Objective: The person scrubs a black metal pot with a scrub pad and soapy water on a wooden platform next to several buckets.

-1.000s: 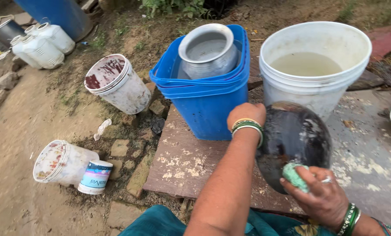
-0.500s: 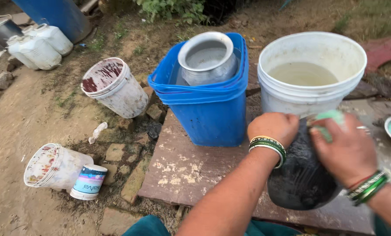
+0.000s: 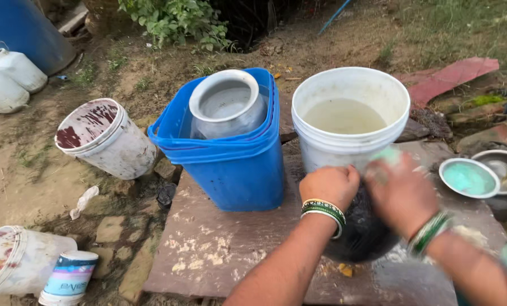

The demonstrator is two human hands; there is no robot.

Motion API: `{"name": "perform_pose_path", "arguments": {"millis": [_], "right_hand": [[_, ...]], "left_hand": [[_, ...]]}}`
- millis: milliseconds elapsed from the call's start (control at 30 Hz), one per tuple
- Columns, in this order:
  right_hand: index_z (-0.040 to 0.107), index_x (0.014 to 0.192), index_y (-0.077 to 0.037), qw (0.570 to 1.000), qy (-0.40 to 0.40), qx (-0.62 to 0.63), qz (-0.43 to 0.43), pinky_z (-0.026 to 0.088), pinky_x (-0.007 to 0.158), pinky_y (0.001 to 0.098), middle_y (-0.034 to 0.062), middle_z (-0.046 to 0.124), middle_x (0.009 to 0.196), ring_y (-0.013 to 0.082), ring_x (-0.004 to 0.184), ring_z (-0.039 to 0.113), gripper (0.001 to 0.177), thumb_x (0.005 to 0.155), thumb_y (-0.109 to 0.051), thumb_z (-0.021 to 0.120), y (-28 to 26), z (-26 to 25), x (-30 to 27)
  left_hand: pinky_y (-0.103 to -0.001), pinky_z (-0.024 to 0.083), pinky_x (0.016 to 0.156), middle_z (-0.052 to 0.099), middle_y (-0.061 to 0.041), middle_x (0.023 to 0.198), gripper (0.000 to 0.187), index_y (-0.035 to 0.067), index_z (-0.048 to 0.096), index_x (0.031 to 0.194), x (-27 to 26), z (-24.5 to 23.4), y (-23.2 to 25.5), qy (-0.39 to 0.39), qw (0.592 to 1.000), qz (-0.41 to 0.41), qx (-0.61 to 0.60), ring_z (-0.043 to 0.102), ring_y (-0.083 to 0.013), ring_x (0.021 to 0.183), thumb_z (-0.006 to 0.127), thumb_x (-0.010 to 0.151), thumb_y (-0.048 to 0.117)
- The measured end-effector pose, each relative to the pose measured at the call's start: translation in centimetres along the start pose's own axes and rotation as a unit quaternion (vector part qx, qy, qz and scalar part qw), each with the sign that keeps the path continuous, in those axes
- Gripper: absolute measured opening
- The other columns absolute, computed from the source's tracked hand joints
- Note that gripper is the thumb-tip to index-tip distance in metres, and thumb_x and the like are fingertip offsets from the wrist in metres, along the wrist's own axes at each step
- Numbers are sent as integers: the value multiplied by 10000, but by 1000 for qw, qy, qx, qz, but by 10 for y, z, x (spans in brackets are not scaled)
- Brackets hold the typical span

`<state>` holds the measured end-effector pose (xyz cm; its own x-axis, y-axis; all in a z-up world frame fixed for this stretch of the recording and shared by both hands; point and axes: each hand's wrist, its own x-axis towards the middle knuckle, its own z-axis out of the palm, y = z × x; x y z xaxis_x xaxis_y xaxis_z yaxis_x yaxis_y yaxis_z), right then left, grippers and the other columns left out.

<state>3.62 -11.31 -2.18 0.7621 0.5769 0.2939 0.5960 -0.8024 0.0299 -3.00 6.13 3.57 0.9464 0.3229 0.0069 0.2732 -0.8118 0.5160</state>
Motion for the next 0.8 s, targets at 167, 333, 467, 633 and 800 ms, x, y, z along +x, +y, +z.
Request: {"name": "perform_pose_path", "arguments": {"millis": [167, 333, 467, 633, 800], "right_hand": [[688, 1141, -196, 974, 8, 160, 160, 566, 806, 517, 187, 623, 1221, 404, 972, 670, 294, 910, -364, 614, 6, 10, 13], [691, 1129, -188, 905, -139, 295, 272, 560, 783, 520, 182, 624, 1175, 407, 924, 671, 279, 905, -342, 628, 75, 74, 15], [694, 1119, -182, 959, -56, 201, 194, 554, 763, 523, 178, 625, 1139, 410, 886, 671, 268, 900, -326, 639, 43, 36, 22], [697, 1107, -174, 993, 25, 85, 79, 548, 739, 526, 173, 626, 1093, 414, 838, 671, 254, 894, -304, 652, -33, -38, 7], [699, 1136, -152, 970, 37, 186, 149, 529, 810, 550, 225, 612, 1137, 462, 940, 648, 258, 964, -331, 628, -10, -12, 20]], "left_hand": [[-549, 553, 707, 738, -160, 827, 507, 145, 800, 812, -7, 2, -12, -1, 1000, -18, 1, 718, -400, 769, 439, 980, 458], [-543, 554, 705, 744, -146, 826, 511, 143, 804, 779, -23, -3, -19, 35, 999, -24, -9, 717, -396, 749, 448, 969, 456], [-539, 562, 713, 742, -170, 825, 516, 129, 797, 806, -6, 4, 2, 19, 998, -60, 7, 725, -399, 761, 444, 1000, 451], [-538, 559, 730, 742, -180, 832, 481, 158, 800, 846, -1, 7, 13, 7, 999, -44, -17, 724, -408, 774, 445, 999, 444], [-535, 555, 727, 745, -148, 841, 481, 167, 803, 825, -10, 3, -4, 43, 999, -22, -25, 716, -386, 793, 447, 988, 446]]}}
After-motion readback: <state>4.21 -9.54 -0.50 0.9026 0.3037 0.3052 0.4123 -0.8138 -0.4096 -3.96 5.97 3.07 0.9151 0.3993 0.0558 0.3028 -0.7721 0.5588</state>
